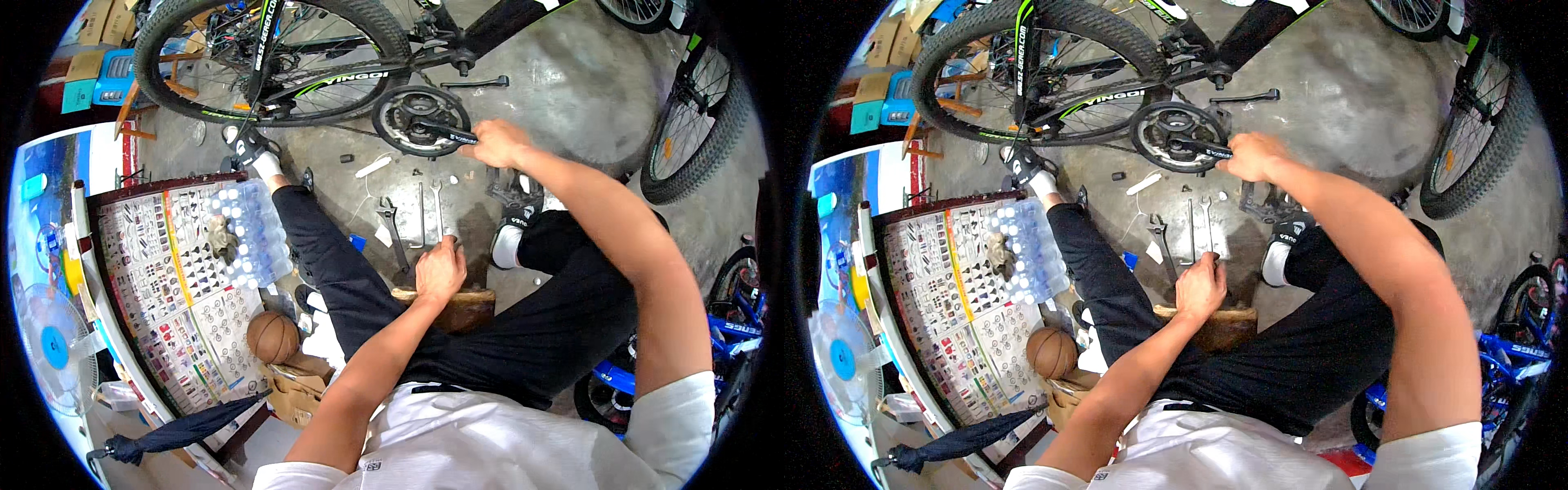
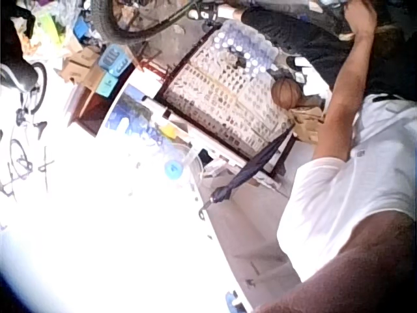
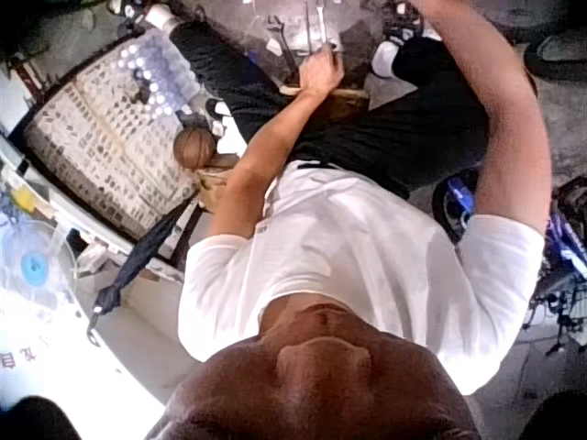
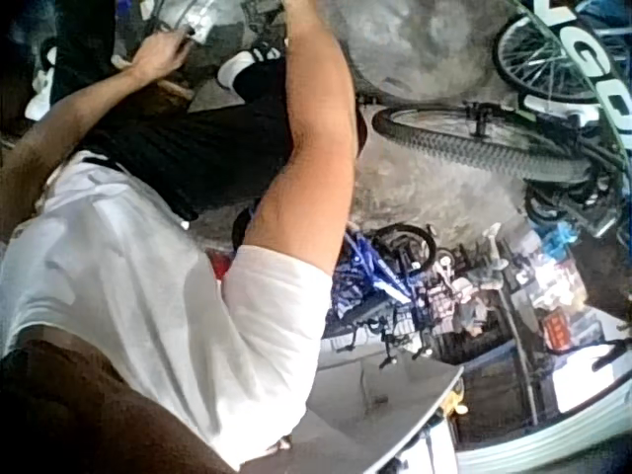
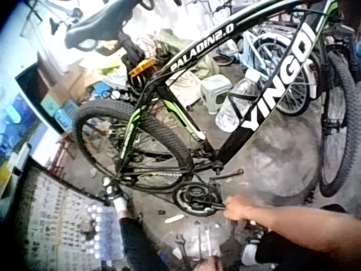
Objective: The person disassembles a bicycle crankset and bottom bracket, using a wrench to remove the pedal and crank arm, and then removes internal components from the frame.
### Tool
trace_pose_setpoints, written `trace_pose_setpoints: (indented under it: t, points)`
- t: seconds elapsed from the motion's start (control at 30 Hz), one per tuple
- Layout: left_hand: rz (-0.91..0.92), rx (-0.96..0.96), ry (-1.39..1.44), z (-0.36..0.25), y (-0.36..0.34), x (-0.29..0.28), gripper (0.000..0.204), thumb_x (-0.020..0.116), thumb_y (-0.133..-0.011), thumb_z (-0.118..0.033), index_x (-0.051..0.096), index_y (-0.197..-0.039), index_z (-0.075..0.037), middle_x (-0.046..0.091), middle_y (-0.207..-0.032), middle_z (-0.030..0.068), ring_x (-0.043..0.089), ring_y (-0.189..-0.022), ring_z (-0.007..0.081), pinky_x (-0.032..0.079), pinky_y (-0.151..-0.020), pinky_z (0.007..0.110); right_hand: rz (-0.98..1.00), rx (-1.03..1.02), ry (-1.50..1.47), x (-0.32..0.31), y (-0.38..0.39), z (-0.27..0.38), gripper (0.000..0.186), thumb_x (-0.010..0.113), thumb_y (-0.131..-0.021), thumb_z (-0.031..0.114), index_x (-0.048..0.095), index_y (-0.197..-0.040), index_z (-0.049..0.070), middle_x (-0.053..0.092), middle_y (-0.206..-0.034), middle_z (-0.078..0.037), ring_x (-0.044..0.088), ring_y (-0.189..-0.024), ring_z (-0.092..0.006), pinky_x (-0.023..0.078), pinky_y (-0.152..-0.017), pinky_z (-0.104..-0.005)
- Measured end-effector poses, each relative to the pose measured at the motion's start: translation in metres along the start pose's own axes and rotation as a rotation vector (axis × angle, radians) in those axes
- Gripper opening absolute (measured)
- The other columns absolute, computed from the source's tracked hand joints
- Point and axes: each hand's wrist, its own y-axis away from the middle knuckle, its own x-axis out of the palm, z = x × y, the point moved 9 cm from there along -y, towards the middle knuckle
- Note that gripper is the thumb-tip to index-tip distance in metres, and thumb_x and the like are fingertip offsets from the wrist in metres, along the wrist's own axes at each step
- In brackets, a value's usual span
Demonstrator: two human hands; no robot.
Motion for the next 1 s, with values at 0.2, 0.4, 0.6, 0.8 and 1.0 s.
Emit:
trace_pose_setpoints:
  t: [0.2,0.4,0.6,0.8,1.0]
  points:
    - [0.034,-0.041,0.016,0.001,-0.001,0.002,0.028,0.056,-0.095,-0.027,0.057,-0.111,-0.003,0.070,-0.096,0.0231,0.067,-0.084,0.0442,0.052,-0.078,0.054,-0.116,-0.025,0.021,0.024,-0.023,-0.002,0.041,0.065,-0.087,0.046,0.074,-0.101,0.008,0.073,-0.098,-0.019,0.069,-0.096,-0.0378,0.055,-0.085,-0.0466]
    - [-0.023,-0.010,0.108,-0.001,-0.002,-0.005,0.028,0.058,-0.095,-0.025,0.057,-0.111,-0.003,0.070,-0.095,0.0230,0.067,-0.083,0.0441,0.053,-0.076,0.054,-0.185,-0.109,0.198,0.019,-0.036,0.020,0.040,0.062,-0.090,0.042,0.073,-0.093,0.004,0.073,-0.091,-0.020,0.070,-0.091,-0.0377,0.056,-0.083,-0.0481]
    - [0.052,-0.066,0.102,0.005,-0.001,0.000,0.028,0.058,-0.095,-0.025,0.057,-0.110,-0.002,0.070,-0.094,0.0240,0.068,-0.082,0.0440,0.053,-0.073,0.053,-0.091,-0.075,0.169,0.033,-0.055,0.035,0.044,0.062,-0.088,0.043,0.072,-0.104,0.003,0.071,-0.107,-0.021,0.068,-0.103,-0.0368,0.054,-0.090,-0.0461]
    - [0.012,-0.044,0.138,0.004,-0.001,0.000,0.025,0.058,-0.095,-0.026,0.058,-0.103,-0.002,0.069,-0.091,0.0240,0.068,-0.080,0.0435,0.053,-0.072,0.053,0.137,-0.110,-0.037,0.055,-0.076,0.067,0.052,0.062,-0.084,0.044,0.070,-0.112,0.001,0.065,-0.124,-0.021,0.061,-0.117,-0.0359,0.049,-0.098,-0.0429]
    - [0.020,-0.036,0.155,0.002,-0.001,-0.002,0.022,0.058,-0.094,-0.025,0.058,-0.099,-0.003,0.069,-0.089,0.0231,0.067,-0.080,0.0431,0.054,-0.073,0.053,-0.244,-0.416,0.195,0.056,-0.045,0.115,0.028,0.058,-0.091,0.027,0.066,-0.090,0.000,0.070,-0.079,-0.020,0.070,-0.076,-0.0394,0.057,-0.067,-0.0487]
